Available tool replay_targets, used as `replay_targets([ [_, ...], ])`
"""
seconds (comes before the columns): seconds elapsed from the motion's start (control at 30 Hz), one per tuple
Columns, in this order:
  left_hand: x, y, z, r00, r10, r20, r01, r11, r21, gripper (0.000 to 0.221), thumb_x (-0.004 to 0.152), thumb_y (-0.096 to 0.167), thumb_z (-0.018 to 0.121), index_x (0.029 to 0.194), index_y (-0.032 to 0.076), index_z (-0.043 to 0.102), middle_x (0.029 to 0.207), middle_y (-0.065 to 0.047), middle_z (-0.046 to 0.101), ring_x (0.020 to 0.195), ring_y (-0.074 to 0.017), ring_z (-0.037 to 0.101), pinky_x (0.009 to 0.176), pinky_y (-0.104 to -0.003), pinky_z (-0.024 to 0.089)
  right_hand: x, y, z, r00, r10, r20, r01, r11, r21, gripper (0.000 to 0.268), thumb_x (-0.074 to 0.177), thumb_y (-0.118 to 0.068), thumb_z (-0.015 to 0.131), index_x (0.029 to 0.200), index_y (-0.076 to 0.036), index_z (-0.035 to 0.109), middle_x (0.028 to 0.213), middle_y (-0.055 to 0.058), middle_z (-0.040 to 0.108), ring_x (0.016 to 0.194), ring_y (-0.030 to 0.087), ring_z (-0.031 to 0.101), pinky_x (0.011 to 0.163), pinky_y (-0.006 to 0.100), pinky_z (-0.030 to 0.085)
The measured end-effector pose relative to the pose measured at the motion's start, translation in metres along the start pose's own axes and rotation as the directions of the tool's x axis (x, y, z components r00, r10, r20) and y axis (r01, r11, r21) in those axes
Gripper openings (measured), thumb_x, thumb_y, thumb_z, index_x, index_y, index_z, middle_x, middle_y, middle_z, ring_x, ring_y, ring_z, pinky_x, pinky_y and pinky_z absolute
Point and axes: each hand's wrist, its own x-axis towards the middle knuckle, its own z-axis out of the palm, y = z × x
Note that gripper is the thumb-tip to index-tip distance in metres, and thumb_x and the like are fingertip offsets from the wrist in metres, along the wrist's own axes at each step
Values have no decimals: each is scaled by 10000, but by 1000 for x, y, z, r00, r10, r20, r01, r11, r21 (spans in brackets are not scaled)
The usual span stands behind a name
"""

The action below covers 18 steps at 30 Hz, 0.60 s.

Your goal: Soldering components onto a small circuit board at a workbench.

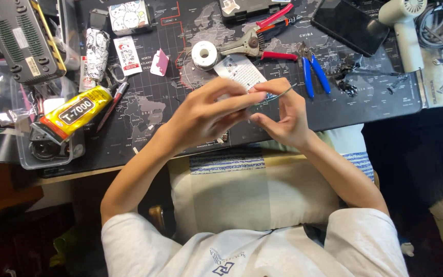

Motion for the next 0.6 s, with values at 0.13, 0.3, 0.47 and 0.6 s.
replay_targets([
  [0.13, -24, 33, -32, 989, -111, -99, 116, 992, 53, 333, 1054, 119, 805, 1379, 51, 778, 1125, -151, 780, 1006, -335, 786, 904, -450, 665, 2, -10, -1, 999, 32, 16, -33, 998, 47, 389, 979, -65, 867, 1294, 109, 720, 1160, 221, 764, 1074, 386, 690, 995, 453, 534],
  [0.3, -77, 36, -58, 941, -190, -280, 188, 982, -35, 480, 958, 170, 896, 1300, -83, 674, 1046, -223, 810, 961, -389, 820, 908, -465, 666, -1, -13, 5, 994, 31, 109, -19, 994, -107, 218, 1013, -23, 820, 1225, 13, 786, 1143, 149, 801, 1048, 389, 724, 963, 462, 554],
  [0.47, -128, 30, -62, 836, -349, -423, 191, 908, -372, 535, 1007, 210, 807, 1371, -48, 513, 1075, -235, 634, 952, -432, 803, 969, -650, 692, 0, -7, 18, 934, -89, 347, 190, 945, -267, 212, 1016, 31, 774, 1212, -45, 799, 1083, 147, 790, 994, 352, 716, 929, 441, 538],
  [0.6, -148, 30, -52, 781, -407, -474, 257, 901, -350, 445, 1044, 289, 776, 1236, -66, 591, 1087, -225, 548, 862, -412, 773, 900, -662, 695, -2, 6, 27, 860, -197, 470, 429, 778, -459, 228, 1006, -35, 793, 1194, -163, 807, 1044, 36, 738, 954, 257, 668, 944, 399, 515],
])
